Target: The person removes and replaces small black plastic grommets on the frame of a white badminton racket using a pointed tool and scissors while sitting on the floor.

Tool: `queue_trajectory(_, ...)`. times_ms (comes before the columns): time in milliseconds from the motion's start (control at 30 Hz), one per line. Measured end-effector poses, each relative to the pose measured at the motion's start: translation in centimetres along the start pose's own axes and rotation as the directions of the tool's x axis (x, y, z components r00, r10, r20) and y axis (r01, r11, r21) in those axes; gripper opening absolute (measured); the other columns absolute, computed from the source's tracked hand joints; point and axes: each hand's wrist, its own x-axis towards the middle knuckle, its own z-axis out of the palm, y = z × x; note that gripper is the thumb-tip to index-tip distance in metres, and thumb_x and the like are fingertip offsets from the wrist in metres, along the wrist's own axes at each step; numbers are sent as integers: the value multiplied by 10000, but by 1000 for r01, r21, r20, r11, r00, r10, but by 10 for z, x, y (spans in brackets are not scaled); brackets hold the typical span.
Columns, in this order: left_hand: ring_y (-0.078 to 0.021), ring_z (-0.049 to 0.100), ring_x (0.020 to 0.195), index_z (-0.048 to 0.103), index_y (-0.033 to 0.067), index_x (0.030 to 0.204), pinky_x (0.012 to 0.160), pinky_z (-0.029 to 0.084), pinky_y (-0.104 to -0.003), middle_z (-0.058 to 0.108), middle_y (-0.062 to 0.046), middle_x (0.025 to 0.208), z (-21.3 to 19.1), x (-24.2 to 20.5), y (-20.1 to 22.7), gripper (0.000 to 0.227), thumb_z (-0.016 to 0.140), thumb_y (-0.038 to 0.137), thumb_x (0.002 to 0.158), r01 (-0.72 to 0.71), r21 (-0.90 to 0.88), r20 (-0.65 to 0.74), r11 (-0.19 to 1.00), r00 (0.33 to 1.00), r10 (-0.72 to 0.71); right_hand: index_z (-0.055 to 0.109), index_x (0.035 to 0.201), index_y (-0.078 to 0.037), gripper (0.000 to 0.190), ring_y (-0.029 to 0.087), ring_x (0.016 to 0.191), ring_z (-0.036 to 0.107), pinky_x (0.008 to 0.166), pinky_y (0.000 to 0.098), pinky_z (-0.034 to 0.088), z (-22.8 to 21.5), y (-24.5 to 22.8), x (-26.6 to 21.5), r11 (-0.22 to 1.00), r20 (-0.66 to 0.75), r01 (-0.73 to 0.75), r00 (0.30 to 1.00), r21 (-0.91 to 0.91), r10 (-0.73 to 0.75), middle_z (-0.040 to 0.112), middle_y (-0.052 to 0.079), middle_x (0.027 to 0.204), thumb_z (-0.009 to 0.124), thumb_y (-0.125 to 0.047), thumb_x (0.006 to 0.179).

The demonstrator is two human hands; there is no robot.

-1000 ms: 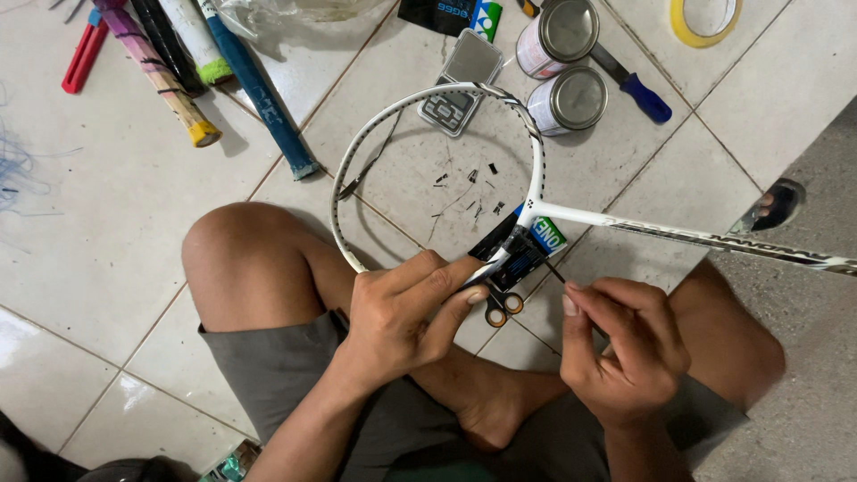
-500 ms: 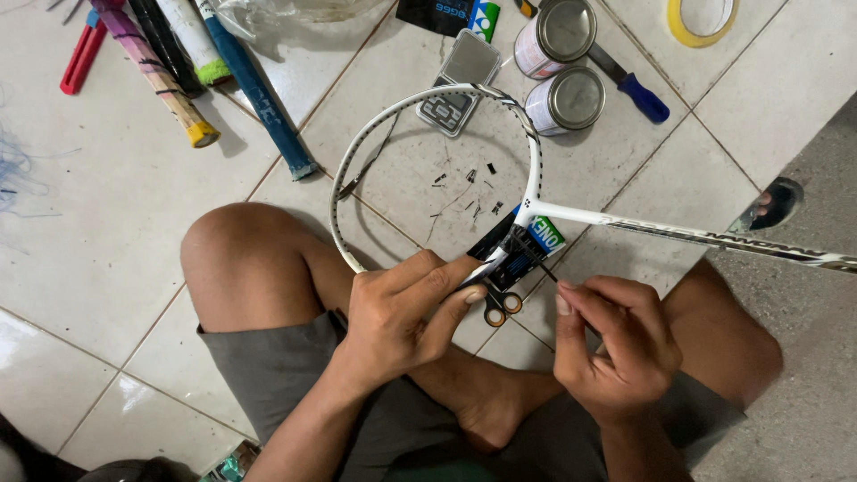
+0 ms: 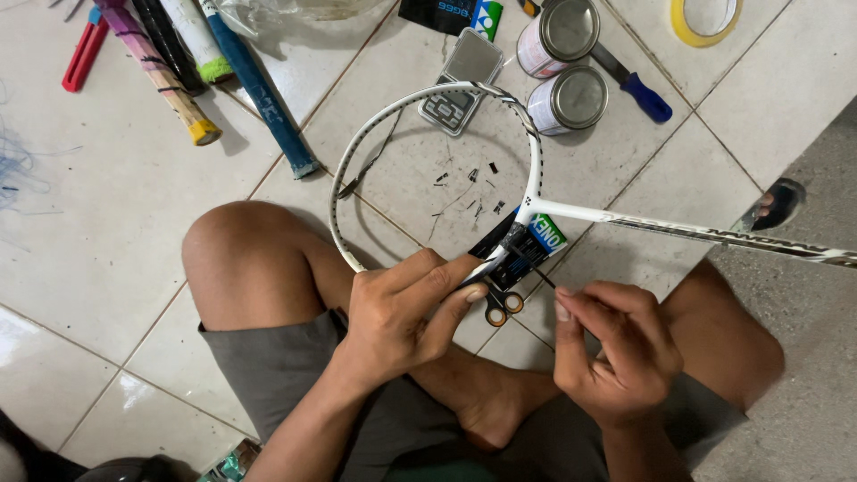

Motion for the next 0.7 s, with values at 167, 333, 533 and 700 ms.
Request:
queue_trajectory(167,-96,468,544,683,78,1085,435,333,-237,538,23,760,-1,1,1,170,596,203,1008,8,4,13,1000,1000,-8,691,987,45,80,237,759,638,680,320,553,0,1,-1,1000,6,-9,1000,16,9,629,186,942,685,82,916)
queue_trajectory(333,-104,477,550,680,66,1095,445,364,-238,543,13,770,-1,0,1,180,599,200,1007,10,-26,11,1000,1000,-10,683,975,68,102,247,762,652,680,316,571,1,2,0,1000,-26,-1,1000,24,2,631,204,949,698,132,897)
queue_trajectory(533,-117,511,571,675,65,1105,458,378,-246,555,6,775,-2,0,2,183,603,199,1004,24,-41,33,999,999,-22,704,1000,26,96,250,783,644,693,335,552,0,4,-3,1000,-12,6,1000,-22,-6,644,178,955,701,79,919)
queue_trajectory(700,-96,471,543,687,77,1080,432,345,-235,543,23,764,-1,1,3,171,598,203,1005,17,-25,15,1000,1000,-17,693,990,54,107,233,755,646,667,310,561,1,3,1,1000,-22,12,1000,-16,-12,632,193,959,715,119,908)
